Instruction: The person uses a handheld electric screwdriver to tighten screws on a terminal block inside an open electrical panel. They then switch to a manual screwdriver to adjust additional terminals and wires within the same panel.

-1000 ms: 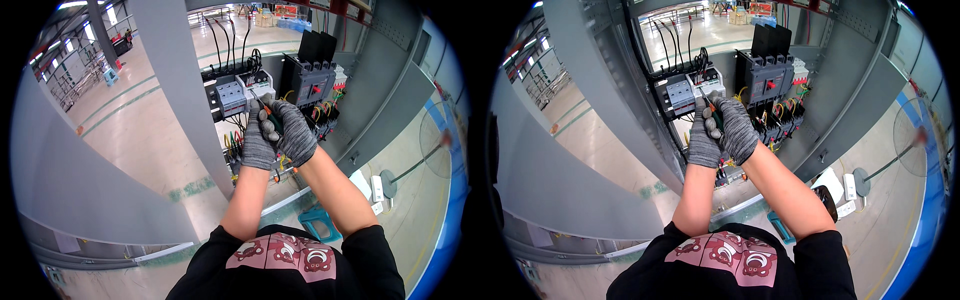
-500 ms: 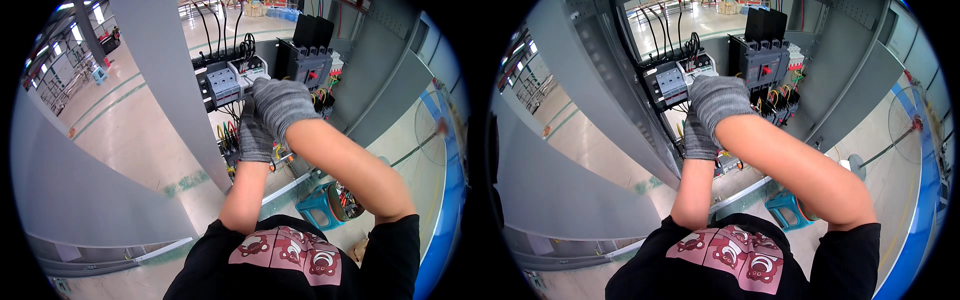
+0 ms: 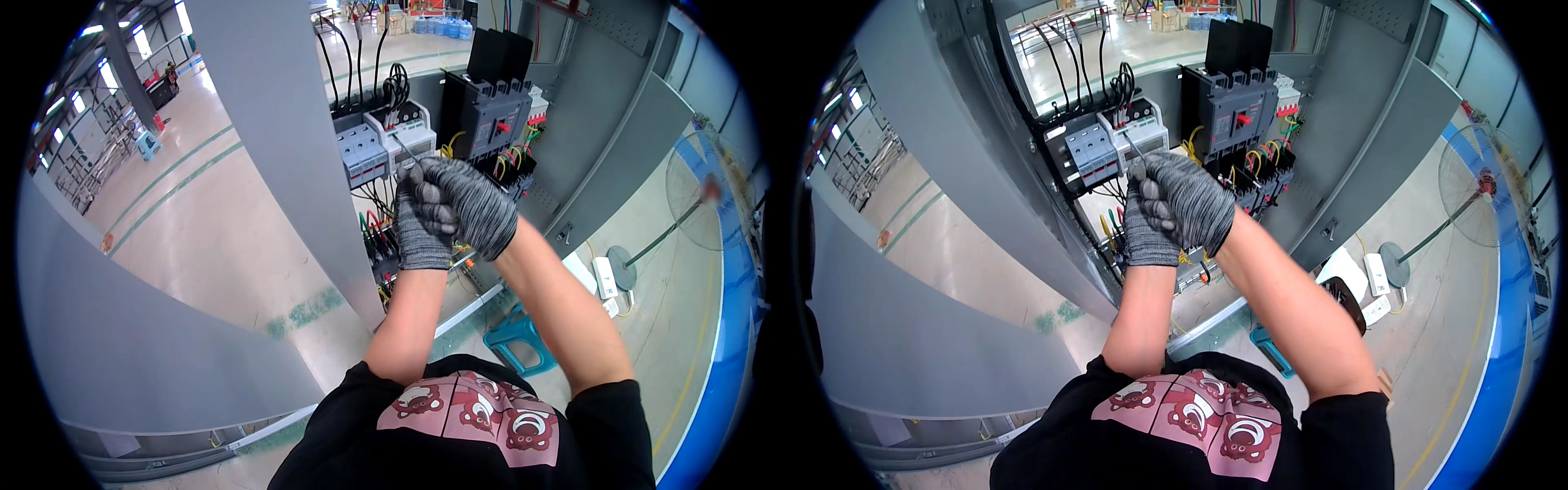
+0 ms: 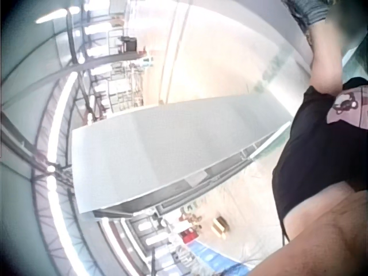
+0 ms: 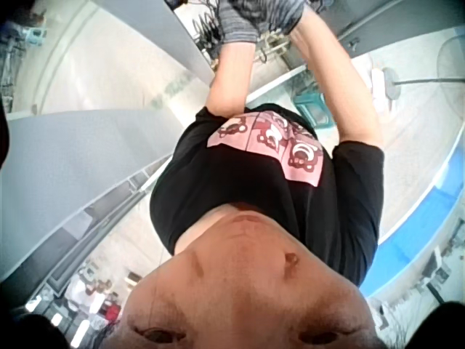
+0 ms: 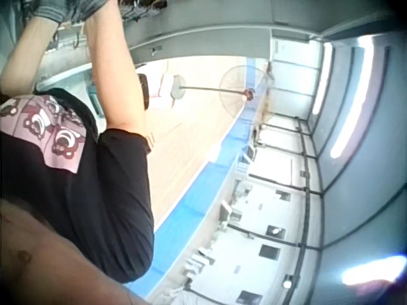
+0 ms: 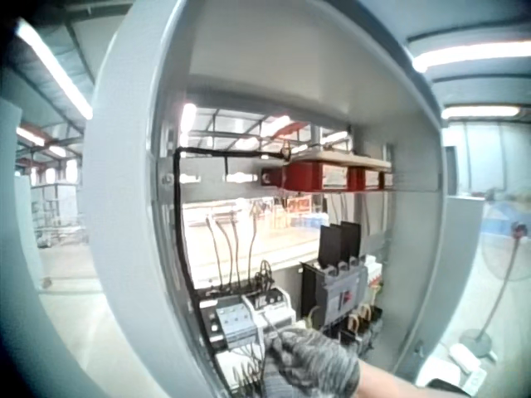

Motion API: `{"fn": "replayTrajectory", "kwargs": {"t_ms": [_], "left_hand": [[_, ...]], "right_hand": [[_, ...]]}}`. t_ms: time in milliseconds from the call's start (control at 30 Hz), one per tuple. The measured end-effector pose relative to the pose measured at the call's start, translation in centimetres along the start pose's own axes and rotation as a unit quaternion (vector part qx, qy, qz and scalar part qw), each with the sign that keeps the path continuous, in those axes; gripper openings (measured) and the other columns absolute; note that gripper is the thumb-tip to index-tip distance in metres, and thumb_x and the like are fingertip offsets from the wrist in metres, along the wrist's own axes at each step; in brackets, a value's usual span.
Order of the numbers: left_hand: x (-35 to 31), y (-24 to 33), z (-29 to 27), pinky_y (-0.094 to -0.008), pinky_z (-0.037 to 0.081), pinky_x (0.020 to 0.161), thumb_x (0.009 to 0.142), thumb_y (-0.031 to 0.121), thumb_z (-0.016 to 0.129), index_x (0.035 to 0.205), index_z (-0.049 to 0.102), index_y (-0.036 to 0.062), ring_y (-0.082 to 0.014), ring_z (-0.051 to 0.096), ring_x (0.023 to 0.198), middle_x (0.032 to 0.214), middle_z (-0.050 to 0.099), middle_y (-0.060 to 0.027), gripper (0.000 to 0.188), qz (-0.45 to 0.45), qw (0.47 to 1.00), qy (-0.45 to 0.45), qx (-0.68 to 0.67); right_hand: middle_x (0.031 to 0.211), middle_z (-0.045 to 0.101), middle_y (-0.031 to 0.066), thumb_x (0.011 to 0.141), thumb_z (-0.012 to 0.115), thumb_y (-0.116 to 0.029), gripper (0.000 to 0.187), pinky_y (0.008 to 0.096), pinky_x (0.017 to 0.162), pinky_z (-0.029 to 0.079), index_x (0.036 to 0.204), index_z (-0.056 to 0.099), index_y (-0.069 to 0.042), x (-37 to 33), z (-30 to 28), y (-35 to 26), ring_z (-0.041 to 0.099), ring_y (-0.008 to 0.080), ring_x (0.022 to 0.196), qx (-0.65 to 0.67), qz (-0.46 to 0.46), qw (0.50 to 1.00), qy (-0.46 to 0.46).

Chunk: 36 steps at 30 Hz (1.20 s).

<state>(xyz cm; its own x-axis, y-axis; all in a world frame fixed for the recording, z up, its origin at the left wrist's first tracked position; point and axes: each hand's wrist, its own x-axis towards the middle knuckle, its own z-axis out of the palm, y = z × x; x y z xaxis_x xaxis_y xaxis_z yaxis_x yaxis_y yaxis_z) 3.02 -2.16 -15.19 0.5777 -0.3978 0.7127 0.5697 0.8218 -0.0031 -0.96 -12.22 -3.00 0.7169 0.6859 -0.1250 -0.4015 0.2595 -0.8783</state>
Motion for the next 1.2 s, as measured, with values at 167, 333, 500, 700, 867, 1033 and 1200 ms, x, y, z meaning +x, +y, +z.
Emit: {"fn": "replayTrajectory", "kwargs": {"t_ms": [167,333,500,700,867,1033,1200], "left_hand": [[0.4,-2.3,2.0,-0.0337,0.049,0.072,0.093,0.037,0.052,0.101,0.060,0.0092,-0.0201,0.059,0.079,0.092,0.064,-0.0064,0.030,0.192,0.952,0.218,0.097],[1.8,-5.3,5.5,-0.0340,0.049,0.089,0.095,0.031,0.051,0.113,0.057,0.0033,-0.0223,0.060,0.098,0.105,0.063,-0.0098,0.033,0.280,0.862,0.301,0.298],[1.7,-4.2,6.1,-0.0307,0.050,0.083,0.091,0.025,0.060,0.110,0.060,0.0070,-0.0177,0.059,0.091,0.099,0.062,-0.0062,0.026,0.316,0.825,0.336,0.326],[2.8,-4.2,6.2,-0.0292,0.049,0.082,0.091,0.022,0.061,0.110,0.061,0.0075,-0.0165,0.058,0.090,0.096,0.063,-0.0051,0.024,0.352,0.808,0.382,0.280],[2.5,-3.8,5.7,-0.0271,0.048,0.084,0.091,0.019,0.061,0.110,0.060,0.0048,-0.0148,0.057,0.090,0.099,0.062,-0.0052,0.024,0.344,0.809,0.390,0.274],[2.7,-3.6,5.8,-0.0256,0.048,0.084,0.090,0.015,0.061,0.111,0.059,0.0037,-0.0144,0.058,0.090,0.099,0.062,-0.0057,0.024,0.355,0.804,0.403,0.255],[2.8,-3.9,6.2,-0.0255,0.048,0.090,0.091,0.013,0.060,0.114,0.057,0.0033,-0.0153,0.058,0.096,0.108,0.062,-0.0075,0.025,0.369,0.823,0.362,0.235]], "right_hand": [[0.062,0.048,-0.0035,0.095,0.049,-0.026,0.018,0.0196,0.037,0.029,0.095,0.053,-0.009,-0.7,0.6,0.0,0.038,0.0048,0.042,-0.115,-0.046,0.989,0.080],[0.084,0.063,0.0168,0.086,0.055,-0.019,0.032,0.0373,0.078,0.050,0.108,0.049,0.004,-1.8,-0.3,0.8,0.063,0.0297,0.082,-0.403,-0.142,0.886,0.179],[0.099,0.061,0.0221,0.087,0.057,-0.015,0.038,0.0357,0.085,0.048,0.119,0.049,0.004,-3.5,1.1,1.0,0.061,0.0309,0.093,-0.560,-0.226,0.776,0.181],[0.108,0.059,0.0229,0.087,0.055,-0.013,0.039,0.0397,0.089,0.048,0.123,0.049,0.000,-5.1,1.2,1.1,0.058,0.0377,0.101,-0.659,-0.272,0.674,0.195],[0.108,0.059,0.0209,0.087,0.054,-0.012,0.036,0.0390,0.085,0.049,0.122,0.050,-0.002,-5.0,1.1,1.3,0.059,0.0350,0.100,-0.686,-0.259,0.650,0.199],[0.106,0.060,0.0204,0.087,0.055,-0.014,0.036,0.0393,0.082,0.050,0.121,0.051,-0.003,-4.8,0.9,1.8,0.060,0.0347,0.097,-0.697,-0.282,0.626,0.208],[0.103,0.060,0.0191,0.088,0.056,-0.017,0.036,0.0403,0.078,0.050,0.121,0.052,-0.003,-4.7,0.9,1.8,0.060,0.0350,0.092,-0.707,-0.312,0.602,0.204]]}}
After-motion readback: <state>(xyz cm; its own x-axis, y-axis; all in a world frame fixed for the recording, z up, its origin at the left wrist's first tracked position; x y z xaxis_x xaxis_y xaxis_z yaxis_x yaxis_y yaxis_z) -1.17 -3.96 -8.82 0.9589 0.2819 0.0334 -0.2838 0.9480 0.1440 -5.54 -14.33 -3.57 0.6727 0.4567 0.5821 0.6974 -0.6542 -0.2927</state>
